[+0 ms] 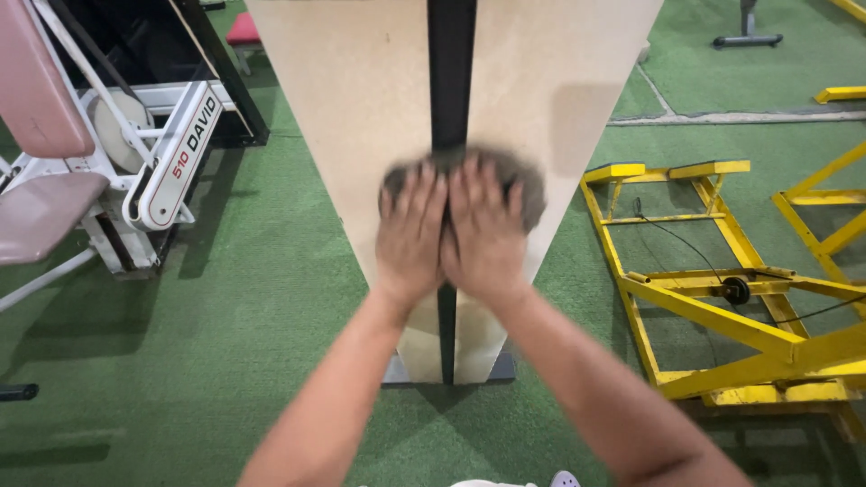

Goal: Wiping down the surface of a fitness machine with a cloth.

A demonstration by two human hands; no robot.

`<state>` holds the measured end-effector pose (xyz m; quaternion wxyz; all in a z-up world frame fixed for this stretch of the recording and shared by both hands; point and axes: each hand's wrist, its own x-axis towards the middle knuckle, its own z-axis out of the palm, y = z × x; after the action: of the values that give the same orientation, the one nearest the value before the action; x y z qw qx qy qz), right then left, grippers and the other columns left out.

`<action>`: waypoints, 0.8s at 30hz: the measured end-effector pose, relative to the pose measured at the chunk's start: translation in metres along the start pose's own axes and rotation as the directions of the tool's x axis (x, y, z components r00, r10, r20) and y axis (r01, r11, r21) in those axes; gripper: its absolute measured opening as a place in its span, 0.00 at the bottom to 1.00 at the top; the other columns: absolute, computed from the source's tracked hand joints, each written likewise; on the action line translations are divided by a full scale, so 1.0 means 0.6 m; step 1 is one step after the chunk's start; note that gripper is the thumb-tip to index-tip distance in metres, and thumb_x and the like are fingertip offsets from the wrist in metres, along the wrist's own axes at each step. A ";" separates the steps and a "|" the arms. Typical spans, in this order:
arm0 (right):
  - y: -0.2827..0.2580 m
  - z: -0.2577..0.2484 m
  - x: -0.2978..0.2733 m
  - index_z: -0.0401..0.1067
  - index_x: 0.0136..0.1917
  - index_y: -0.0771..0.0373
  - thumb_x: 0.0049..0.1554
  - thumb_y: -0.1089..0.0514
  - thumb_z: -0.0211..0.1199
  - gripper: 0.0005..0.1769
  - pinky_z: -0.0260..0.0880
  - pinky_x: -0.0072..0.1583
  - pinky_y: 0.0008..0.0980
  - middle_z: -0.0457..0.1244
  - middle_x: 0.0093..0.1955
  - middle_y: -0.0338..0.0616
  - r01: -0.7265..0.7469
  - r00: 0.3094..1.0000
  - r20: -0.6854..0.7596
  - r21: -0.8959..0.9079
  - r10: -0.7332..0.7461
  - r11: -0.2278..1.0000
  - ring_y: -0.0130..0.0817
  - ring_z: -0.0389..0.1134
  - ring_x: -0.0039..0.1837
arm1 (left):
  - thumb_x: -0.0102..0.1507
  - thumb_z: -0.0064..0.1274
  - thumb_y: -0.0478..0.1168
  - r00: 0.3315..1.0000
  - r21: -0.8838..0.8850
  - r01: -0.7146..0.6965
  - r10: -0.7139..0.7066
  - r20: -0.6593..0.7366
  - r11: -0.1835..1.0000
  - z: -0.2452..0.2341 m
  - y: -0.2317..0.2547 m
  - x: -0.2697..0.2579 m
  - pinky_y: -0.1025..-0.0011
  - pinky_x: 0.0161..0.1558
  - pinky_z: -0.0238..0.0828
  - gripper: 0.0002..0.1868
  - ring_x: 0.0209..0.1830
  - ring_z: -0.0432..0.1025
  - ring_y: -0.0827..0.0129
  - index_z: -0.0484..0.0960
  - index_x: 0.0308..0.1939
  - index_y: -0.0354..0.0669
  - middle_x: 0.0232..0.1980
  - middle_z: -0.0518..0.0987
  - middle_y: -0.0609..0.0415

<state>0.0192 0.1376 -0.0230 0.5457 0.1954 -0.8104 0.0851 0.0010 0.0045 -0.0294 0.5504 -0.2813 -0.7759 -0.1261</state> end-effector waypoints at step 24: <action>-0.015 0.035 -0.110 0.64 0.77 0.63 0.55 0.48 0.52 0.39 0.40 0.79 0.55 0.54 0.81 0.52 0.028 0.999 0.020 -0.040 -0.028 0.999 0.49 0.53 0.81 | 0.63 0.40 0.45 0.995 0.053 0.027 -0.031 0.090 0.998 0.041 0.017 -0.134 0.51 0.76 0.48 0.34 0.76 0.62 0.52 0.67 0.75 0.42 0.76 0.67 0.46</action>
<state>0.0268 0.1367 -0.0926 0.5428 0.1965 -0.8144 0.0590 0.0067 0.0014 -0.1139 0.5199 -0.2610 -0.8071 -0.1008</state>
